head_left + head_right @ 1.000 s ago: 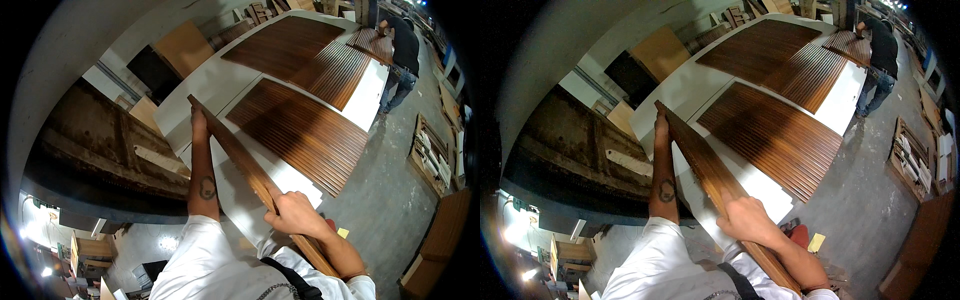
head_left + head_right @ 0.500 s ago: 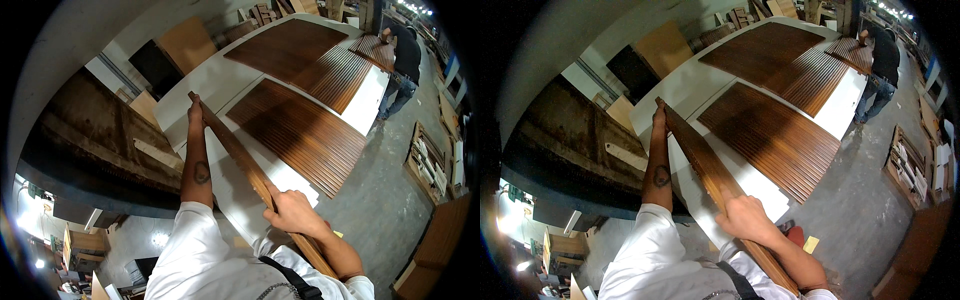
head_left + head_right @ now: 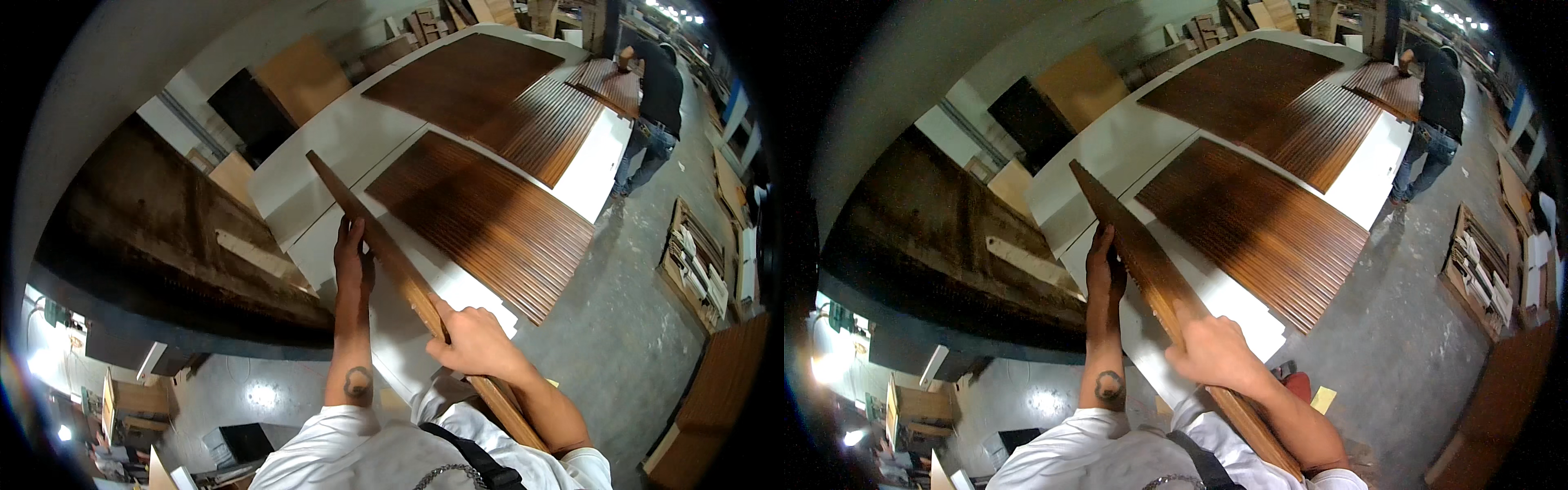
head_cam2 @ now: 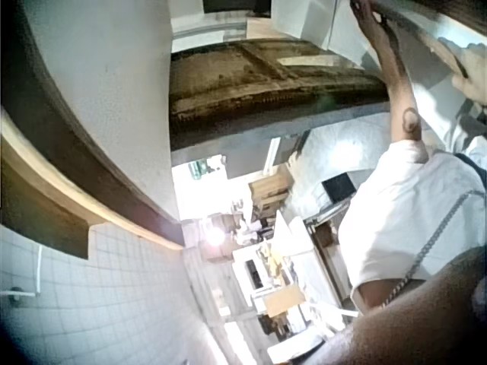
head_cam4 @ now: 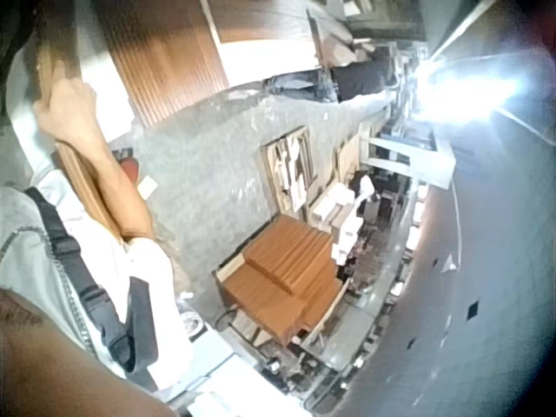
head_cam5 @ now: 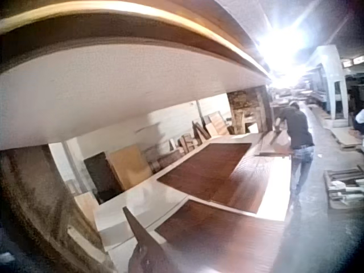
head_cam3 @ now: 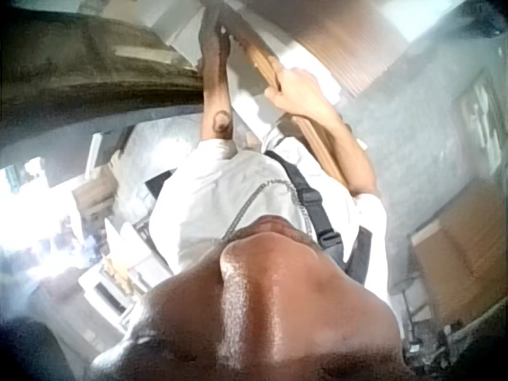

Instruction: The person sands a long, grooved wooden plank using a sanding block held in their right hand. They move the block along the length of the plank, flip it over to sand the other side, and inspect the surface with their hands.

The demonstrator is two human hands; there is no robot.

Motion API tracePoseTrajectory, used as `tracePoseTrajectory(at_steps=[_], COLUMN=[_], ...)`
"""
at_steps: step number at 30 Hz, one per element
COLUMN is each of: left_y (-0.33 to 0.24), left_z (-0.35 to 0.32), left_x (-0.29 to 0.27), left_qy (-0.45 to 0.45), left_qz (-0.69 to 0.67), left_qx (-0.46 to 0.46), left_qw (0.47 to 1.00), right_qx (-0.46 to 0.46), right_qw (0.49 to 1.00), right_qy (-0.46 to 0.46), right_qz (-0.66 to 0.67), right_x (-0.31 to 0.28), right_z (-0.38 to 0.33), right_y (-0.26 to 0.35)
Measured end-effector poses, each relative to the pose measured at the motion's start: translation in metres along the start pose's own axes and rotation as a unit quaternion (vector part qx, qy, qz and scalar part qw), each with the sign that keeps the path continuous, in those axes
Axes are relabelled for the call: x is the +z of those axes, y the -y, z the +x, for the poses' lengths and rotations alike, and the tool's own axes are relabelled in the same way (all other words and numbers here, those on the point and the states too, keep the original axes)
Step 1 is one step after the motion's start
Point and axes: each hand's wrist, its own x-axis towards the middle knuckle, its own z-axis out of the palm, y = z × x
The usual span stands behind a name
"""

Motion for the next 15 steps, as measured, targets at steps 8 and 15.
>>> tracePoseTrajectory(at_steps=[8, 15], left_y=[0.003, -0.018], left_z=[0.044, 0.083], left_x=[-0.006, 0.018], left_qy=[-0.108, -0.173], left_qz=[0.155, 0.159], left_qx=[0.134, 0.090], left_qw=[0.973, 0.968], right_qx=[-0.010, -0.021], right_qw=[1.000, 0.999], right_qy=[-0.005, -0.030], right_qz=[0.013, 0.005], right_x=[0.007, 0.009], right_z=[-0.004, -0.003], right_y=[0.003, -0.005])
